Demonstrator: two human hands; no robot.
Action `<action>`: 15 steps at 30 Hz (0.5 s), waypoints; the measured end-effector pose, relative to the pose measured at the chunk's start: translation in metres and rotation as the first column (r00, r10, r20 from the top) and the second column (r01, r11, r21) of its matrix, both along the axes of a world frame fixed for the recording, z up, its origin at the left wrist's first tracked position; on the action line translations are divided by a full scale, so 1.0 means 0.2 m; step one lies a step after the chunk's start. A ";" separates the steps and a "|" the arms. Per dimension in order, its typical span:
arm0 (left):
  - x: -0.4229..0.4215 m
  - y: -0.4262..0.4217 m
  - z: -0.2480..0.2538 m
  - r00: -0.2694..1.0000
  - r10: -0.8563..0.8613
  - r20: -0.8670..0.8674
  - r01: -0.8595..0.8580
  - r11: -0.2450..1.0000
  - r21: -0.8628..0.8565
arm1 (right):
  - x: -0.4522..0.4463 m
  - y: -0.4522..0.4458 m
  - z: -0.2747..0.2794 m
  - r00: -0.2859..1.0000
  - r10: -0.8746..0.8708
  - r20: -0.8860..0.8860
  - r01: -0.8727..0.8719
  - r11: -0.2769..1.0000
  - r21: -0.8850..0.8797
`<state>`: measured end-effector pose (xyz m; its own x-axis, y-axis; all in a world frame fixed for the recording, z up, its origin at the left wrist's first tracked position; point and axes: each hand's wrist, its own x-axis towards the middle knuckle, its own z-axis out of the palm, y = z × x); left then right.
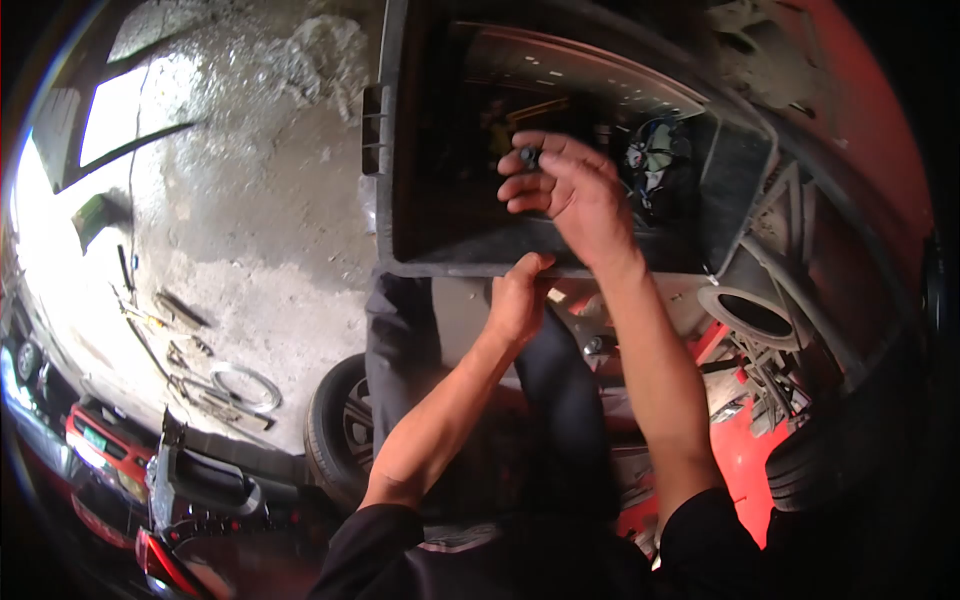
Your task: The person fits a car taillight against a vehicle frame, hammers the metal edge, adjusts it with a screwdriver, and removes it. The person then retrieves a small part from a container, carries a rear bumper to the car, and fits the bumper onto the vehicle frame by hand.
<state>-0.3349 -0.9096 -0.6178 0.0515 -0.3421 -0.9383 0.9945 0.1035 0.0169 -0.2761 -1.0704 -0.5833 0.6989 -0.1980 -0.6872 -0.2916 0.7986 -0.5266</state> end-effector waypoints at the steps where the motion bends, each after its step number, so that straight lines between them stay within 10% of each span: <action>1: 0.00 -0.05 -0.01 1.000 -0.014 0.016 0.015 1.000 -0.017 | -0.04 0.00 0.05 1.000 -0.019 -0.024 0.020 0.999 0.025; 5: -0.01 -0.31 0.02 0.945 0.317 0.078 -0.308 0.945 -0.107 | -0.25 0.01 0.16 0.991 -0.118 -0.069 0.120 0.992 0.024; 11: 0.02 -0.20 -0.03 0.994 -0.096 -0.054 0.072 0.938 -0.338 | -0.48 0.06 0.38 0.968 -0.203 -0.151 0.204 0.979 -0.008; 13: -0.12 -0.13 0.07 0.993 -0.054 0.109 0.075 0.976 -0.205 | -0.50 0.10 0.48 0.977 -0.090 -0.193 0.076 0.994 -0.082; 15: -0.14 0.01 0.25 0.990 0.028 -0.141 -0.071 0.950 -0.305 | -0.52 0.15 0.58 0.975 0.034 -0.220 -0.071 0.984 -0.163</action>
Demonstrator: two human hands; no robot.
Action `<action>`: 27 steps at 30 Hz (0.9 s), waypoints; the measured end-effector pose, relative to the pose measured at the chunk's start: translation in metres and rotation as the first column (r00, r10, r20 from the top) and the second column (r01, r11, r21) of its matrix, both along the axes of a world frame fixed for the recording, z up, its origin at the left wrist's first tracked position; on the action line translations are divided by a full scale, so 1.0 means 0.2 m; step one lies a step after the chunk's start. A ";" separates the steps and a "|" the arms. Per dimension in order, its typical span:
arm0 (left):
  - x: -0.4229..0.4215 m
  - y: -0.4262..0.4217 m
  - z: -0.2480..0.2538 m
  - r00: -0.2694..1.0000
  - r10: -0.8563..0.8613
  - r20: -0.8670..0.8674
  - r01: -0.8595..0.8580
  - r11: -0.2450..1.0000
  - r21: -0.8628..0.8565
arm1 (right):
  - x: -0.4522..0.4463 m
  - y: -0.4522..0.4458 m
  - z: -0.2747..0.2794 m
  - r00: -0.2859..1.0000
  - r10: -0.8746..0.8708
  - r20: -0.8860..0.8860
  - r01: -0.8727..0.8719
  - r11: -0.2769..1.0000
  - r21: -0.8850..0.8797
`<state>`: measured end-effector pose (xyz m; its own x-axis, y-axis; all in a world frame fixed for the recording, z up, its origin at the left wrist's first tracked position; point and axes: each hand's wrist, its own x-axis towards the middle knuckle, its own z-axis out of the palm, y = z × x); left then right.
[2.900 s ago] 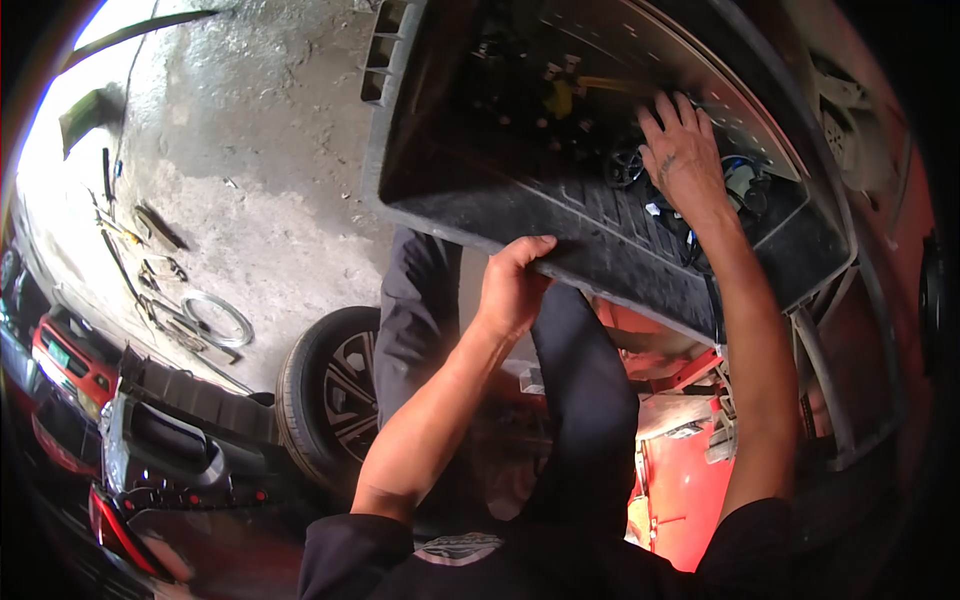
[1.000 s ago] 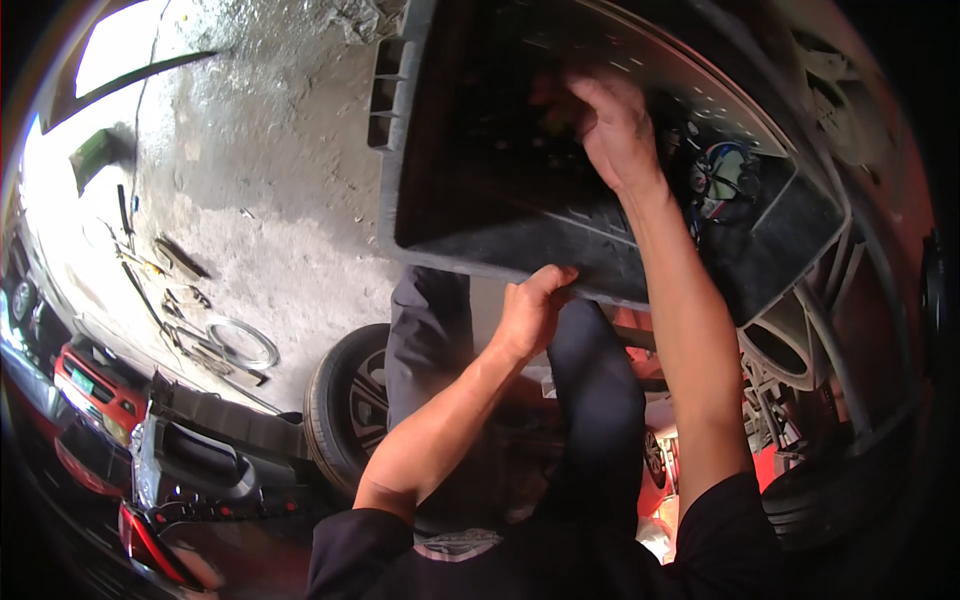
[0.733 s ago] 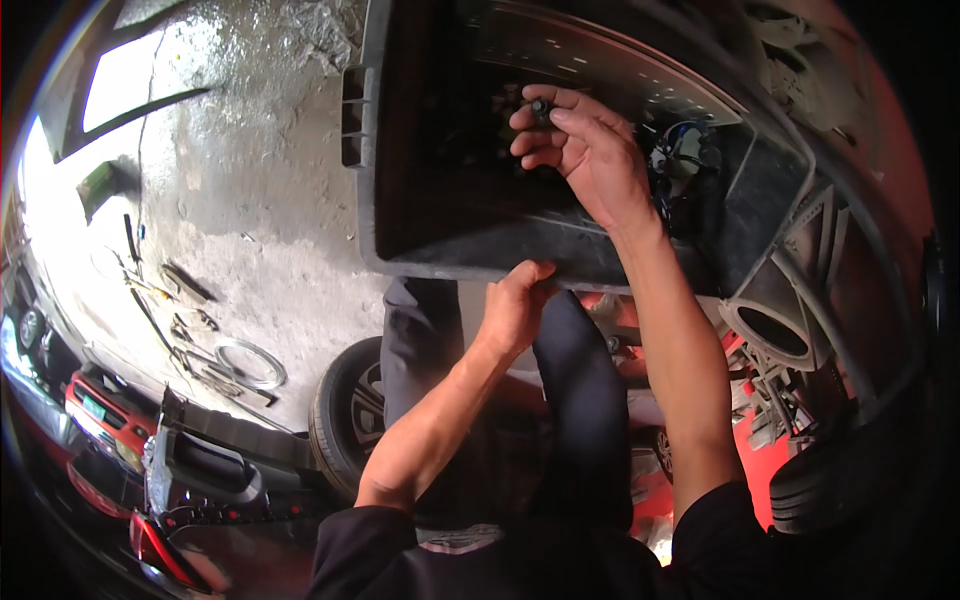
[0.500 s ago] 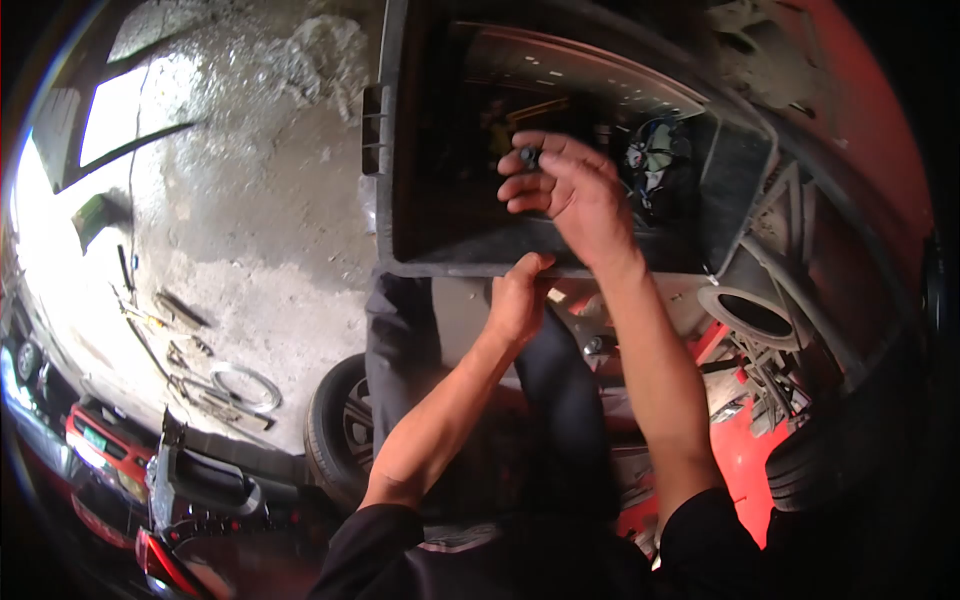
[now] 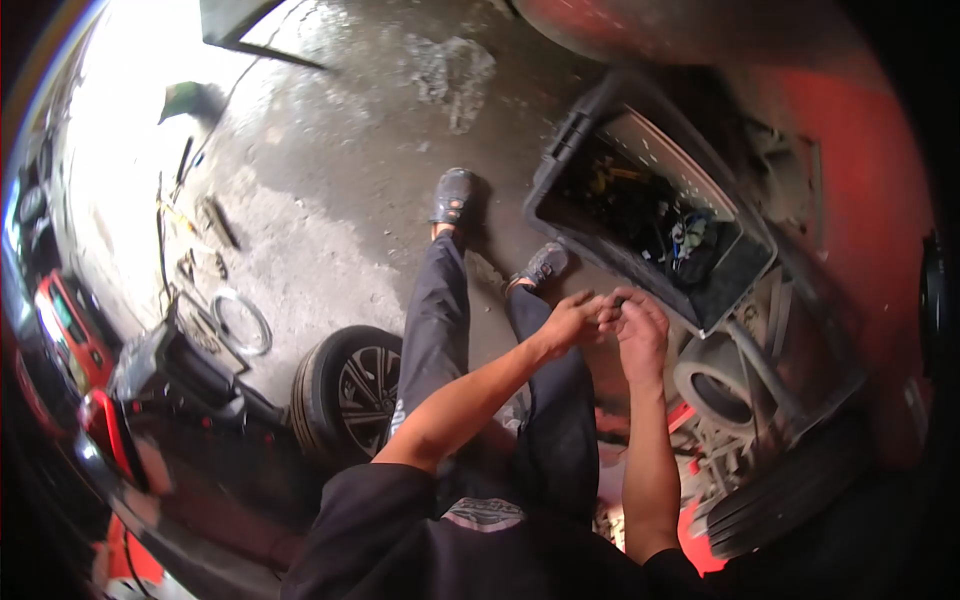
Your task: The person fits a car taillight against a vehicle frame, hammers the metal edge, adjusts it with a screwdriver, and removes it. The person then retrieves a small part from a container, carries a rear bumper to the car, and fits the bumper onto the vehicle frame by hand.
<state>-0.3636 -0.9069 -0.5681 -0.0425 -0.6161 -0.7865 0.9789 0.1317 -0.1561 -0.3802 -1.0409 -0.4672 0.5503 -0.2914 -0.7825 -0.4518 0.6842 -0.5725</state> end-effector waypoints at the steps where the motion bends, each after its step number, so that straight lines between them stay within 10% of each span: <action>1: -0.02 0.08 0.08 0.996 0.080 -0.044 -0.081 0.996 -0.033 | 0.01 0.04 0.05 0.986 0.155 -0.061 -0.160 0.983 -0.090; 4: 0.04 0.31 0.36 0.965 0.248 -0.083 -0.252 0.966 -0.053 | 0.07 0.26 0.23 0.832 0.485 -0.270 -0.548 0.796 -0.258; 5: 0.10 0.36 0.51 0.962 0.270 -0.045 -0.270 0.963 -0.001 | 0.09 0.33 0.28 0.722 0.649 -0.242 -0.662 0.544 -0.515; 6: 0.14 0.40 0.63 0.956 0.294 -0.010 -0.293 0.955 0.049 | 0.11 0.39 0.32 0.576 0.774 -0.262 -0.644 0.233 -0.729; 12: 0.19 0.57 0.85 0.860 0.497 0.113 -0.509 0.841 0.184 | 0.27 0.71 0.60 0.312 0.846 -0.433 -0.554 -0.208 -0.806; 22: 0.52 1.14 1.08 0.773 0.624 0.115 -0.629 0.778 0.008 | 0.75 1.17 0.96 -0.058 0.893 -0.447 -0.377 -0.434 -0.818; 27: 0.87 1.50 1.43 0.722 0.672 0.162 -0.681 0.732 -0.004 | 1.12 1.50 1.17 0.108 0.975 -0.195 -0.548 -0.105 -0.830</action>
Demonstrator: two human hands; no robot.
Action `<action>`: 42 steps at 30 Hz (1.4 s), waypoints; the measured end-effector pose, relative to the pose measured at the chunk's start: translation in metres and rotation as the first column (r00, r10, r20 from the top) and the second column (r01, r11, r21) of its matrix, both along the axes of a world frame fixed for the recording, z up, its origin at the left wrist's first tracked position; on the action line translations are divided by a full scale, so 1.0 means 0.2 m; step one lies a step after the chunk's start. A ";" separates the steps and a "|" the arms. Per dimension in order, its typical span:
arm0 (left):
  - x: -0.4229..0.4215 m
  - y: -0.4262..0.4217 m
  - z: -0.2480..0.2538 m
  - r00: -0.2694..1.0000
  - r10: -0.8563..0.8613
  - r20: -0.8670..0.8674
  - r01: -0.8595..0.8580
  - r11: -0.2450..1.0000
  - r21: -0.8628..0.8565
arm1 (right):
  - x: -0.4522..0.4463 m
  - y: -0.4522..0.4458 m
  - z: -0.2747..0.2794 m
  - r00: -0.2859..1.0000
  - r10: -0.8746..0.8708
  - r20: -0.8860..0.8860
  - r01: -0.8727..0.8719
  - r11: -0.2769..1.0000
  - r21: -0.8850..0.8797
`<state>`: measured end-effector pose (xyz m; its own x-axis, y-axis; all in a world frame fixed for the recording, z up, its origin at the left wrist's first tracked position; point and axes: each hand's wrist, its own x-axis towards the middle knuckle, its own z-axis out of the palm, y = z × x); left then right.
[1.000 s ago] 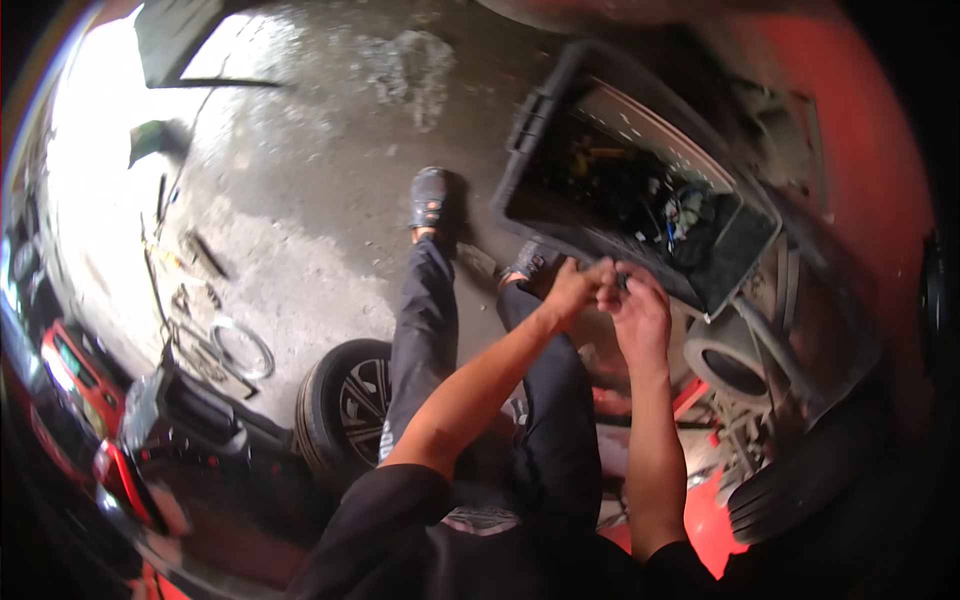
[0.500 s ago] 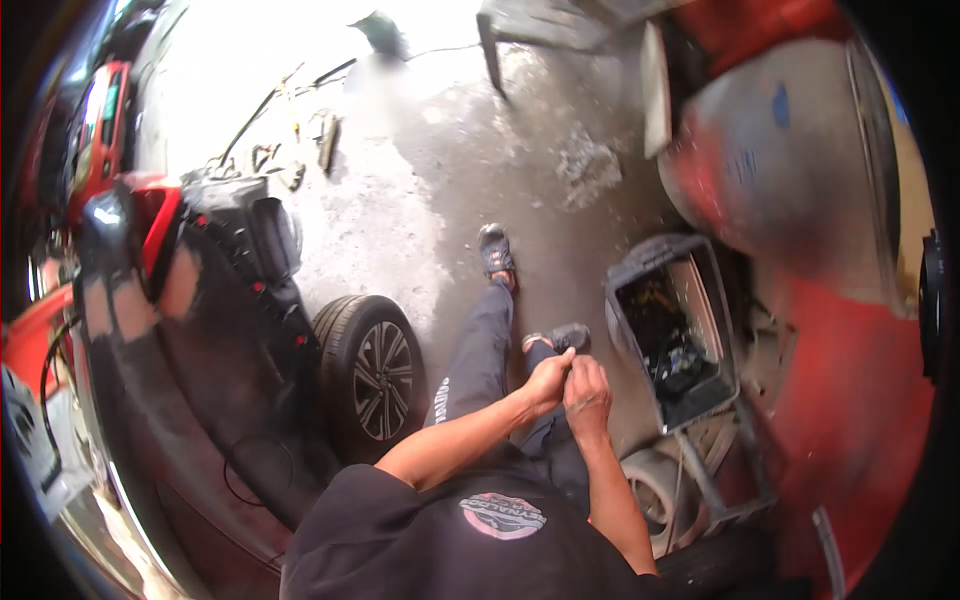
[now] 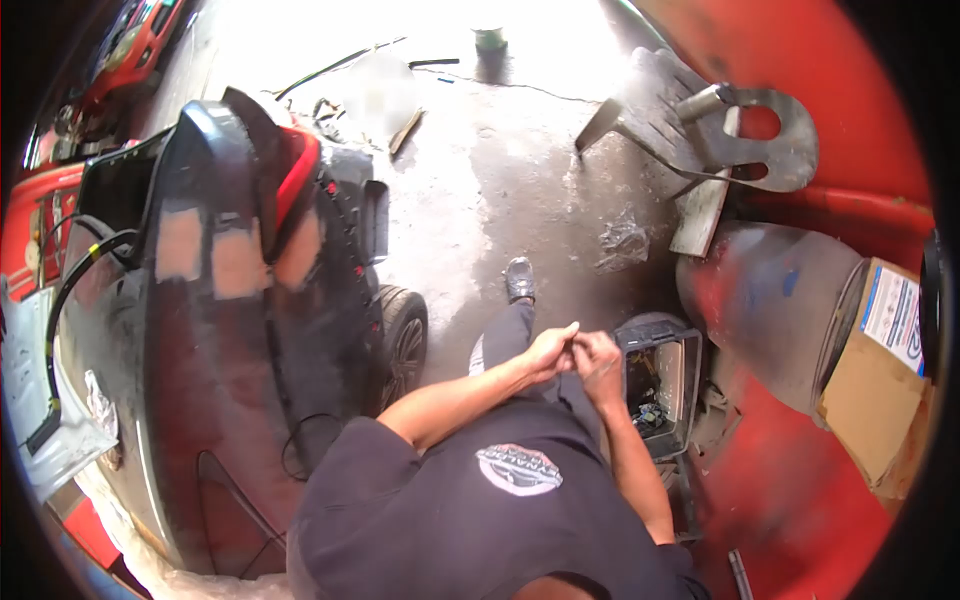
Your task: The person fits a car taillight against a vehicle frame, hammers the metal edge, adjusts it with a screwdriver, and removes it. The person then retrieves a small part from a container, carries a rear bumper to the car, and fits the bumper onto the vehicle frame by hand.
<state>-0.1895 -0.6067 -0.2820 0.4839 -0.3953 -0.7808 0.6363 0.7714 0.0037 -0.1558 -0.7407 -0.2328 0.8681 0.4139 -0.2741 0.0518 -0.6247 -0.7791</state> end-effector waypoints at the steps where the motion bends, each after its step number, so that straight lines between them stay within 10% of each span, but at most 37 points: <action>1: 0.06 0.05 0.03 1.000 0.015 0.007 -0.015 1.000 0.016 | 0.07 0.06 0.03 0.998 -0.025 -0.049 0.027 0.999 0.029; 4: 0.09 0.17 -0.28 0.966 0.120 0.230 -0.083 0.983 -0.163 | 0.27 0.25 0.12 0.996 0.015 0.090 -0.021 0.997 0.070; 5: 0.20 0.28 -0.04 0.984 0.068 0.164 -0.069 0.998 0.001 | 0.33 0.33 0.23 0.994 -0.061 -0.086 0.068 0.994 0.087; 7: 0.28 0.40 0.11 0.973 0.077 0.216 -0.092 0.994 0.061 | 0.44 0.39 0.20 0.983 0.055 0.176 -0.057 0.998 0.002; 13: 0.44 0.64 0.16 0.967 0.093 0.238 -0.140 0.972 0.190 | 0.76 0.60 0.23 0.941 0.286 0.179 -0.300 0.952 0.057; 24: 0.96 1.17 0.33 0.918 0.342 0.201 -0.388 0.879 0.277 | 1.56 1.20 0.17 0.843 0.501 -0.198 -0.432 0.848 0.305; 33: 1.27 1.44 0.61 0.852 0.484 0.199 -0.514 0.703 0.491 | 2.09 1.77 0.32 0.463 0.707 -0.534 -0.590 0.696 0.410; 42: 1.24 1.74 0.86 0.824 0.497 0.274 -0.527 0.494 0.691 | 2.11 2.25 0.36 0.315 0.832 -0.457 -0.565 0.552 0.614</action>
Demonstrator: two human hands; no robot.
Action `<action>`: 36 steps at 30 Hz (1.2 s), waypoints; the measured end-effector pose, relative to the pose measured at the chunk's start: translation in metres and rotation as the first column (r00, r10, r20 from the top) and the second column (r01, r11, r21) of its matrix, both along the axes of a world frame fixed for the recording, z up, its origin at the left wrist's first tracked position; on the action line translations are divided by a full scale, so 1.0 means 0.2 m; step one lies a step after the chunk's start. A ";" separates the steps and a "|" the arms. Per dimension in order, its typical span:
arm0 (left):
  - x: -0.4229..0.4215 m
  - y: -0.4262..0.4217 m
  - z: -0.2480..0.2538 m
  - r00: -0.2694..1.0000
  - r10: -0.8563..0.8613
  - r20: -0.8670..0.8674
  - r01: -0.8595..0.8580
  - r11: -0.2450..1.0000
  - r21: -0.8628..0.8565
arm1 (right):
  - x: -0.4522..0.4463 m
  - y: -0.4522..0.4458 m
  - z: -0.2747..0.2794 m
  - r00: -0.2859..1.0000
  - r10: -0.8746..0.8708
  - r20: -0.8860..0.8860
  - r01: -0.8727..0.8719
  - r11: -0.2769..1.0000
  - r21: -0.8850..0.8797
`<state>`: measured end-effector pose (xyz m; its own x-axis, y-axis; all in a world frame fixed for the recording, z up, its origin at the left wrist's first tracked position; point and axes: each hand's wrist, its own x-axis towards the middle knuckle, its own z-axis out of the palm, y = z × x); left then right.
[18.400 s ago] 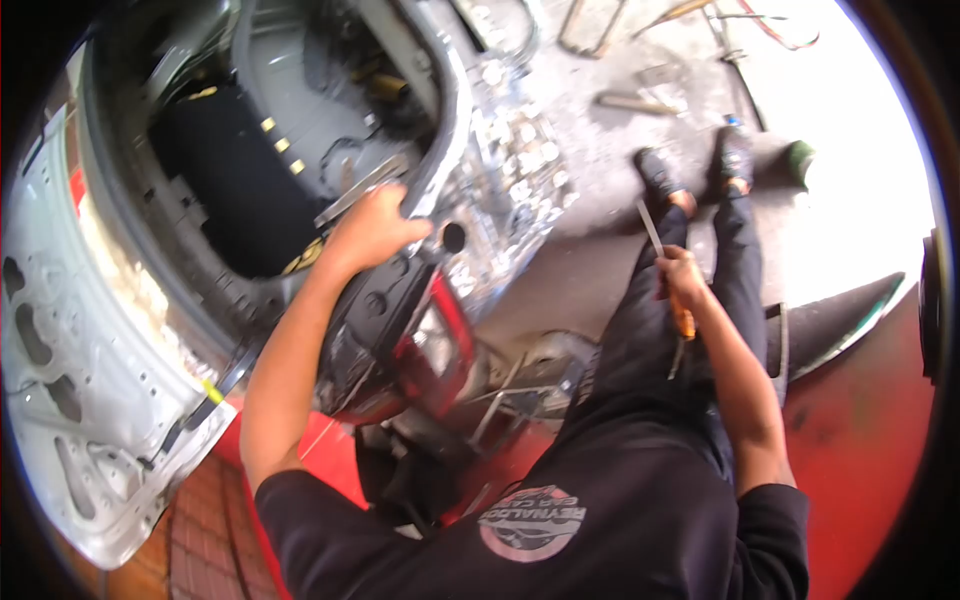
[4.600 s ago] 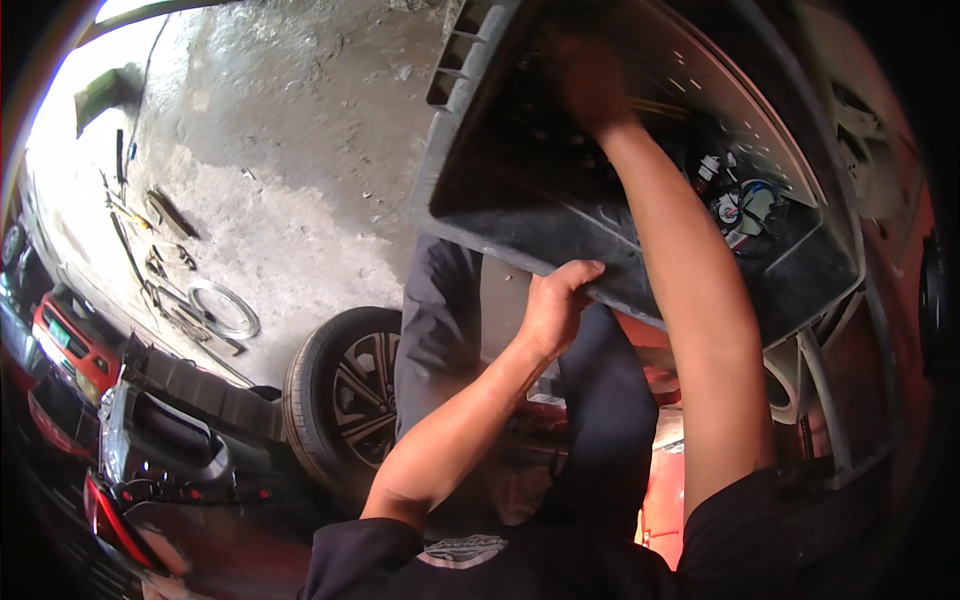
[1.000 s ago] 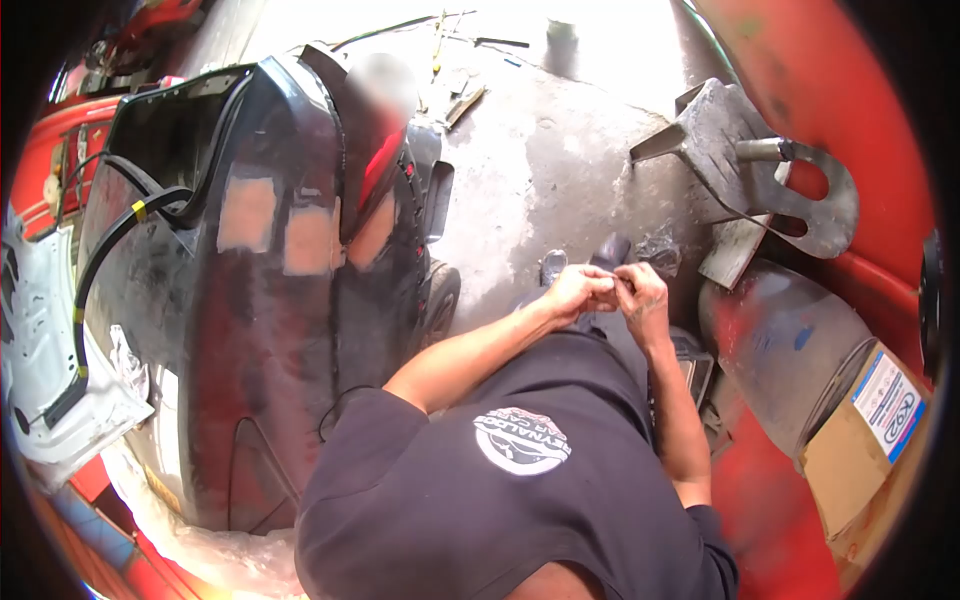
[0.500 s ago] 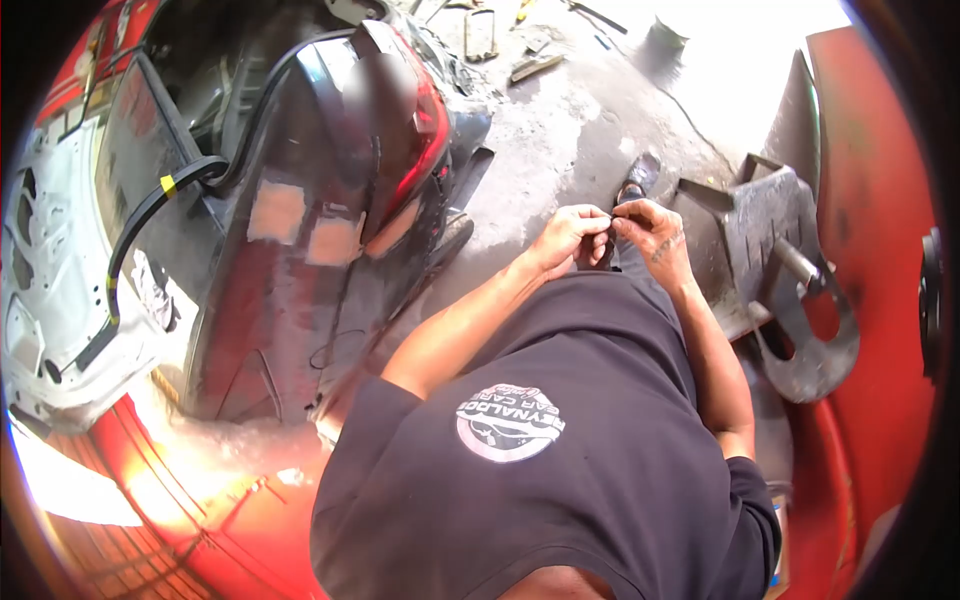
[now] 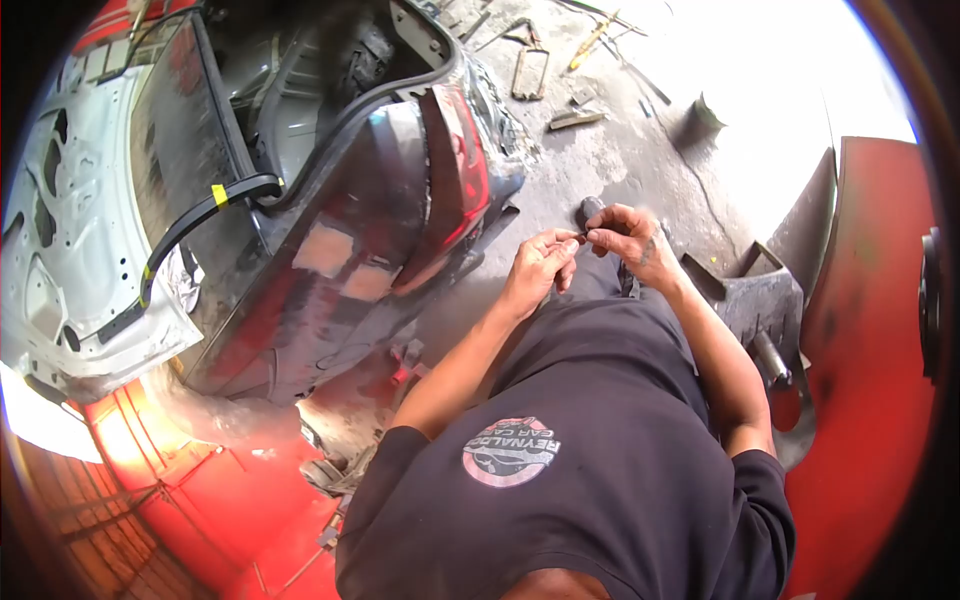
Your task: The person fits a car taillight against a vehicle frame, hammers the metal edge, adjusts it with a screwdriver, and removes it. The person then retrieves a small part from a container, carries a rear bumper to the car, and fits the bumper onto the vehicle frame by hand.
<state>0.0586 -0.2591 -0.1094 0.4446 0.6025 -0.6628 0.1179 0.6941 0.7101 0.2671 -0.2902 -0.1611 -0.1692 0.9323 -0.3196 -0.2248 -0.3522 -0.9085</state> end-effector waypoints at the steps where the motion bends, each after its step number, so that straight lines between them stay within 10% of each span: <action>1: -0.01 0.04 0.03 1.000 0.007 -0.008 -0.007 0.999 0.041 | -0.01 0.05 0.03 1.000 -0.002 0.016 0.002 1.000 0.009; 13: -0.16 0.48 0.26 0.983 0.113 0.143 -0.147 0.954 0.261 | -0.14 0.57 0.36 0.998 -0.062 0.001 0.062 0.996 0.060; 23: -0.15 0.65 0.41 0.959 0.279 -0.041 -0.223 0.841 0.493 | -0.22 0.94 0.56 0.963 0.229 0.144 -0.228 0.973 -0.020; 33: -0.23 0.76 0.61 0.602 0.776 -0.187 -0.357 0.472 0.806 | -0.44 1.42 0.76 0.836 0.505 0.216 -0.549 0.757 0.355; 36: -0.44 0.74 0.76 0.412 0.855 -0.314 -0.128 0.396 0.909 | -0.58 1.47 0.82 0.837 0.467 0.284 -0.547 0.727 0.416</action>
<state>-0.0292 -0.1112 0.0433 -0.4918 0.8406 0.2271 0.6001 0.1383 0.7879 0.1507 0.0043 0.0020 -0.6473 0.7596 0.0635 0.0157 0.0966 -0.9952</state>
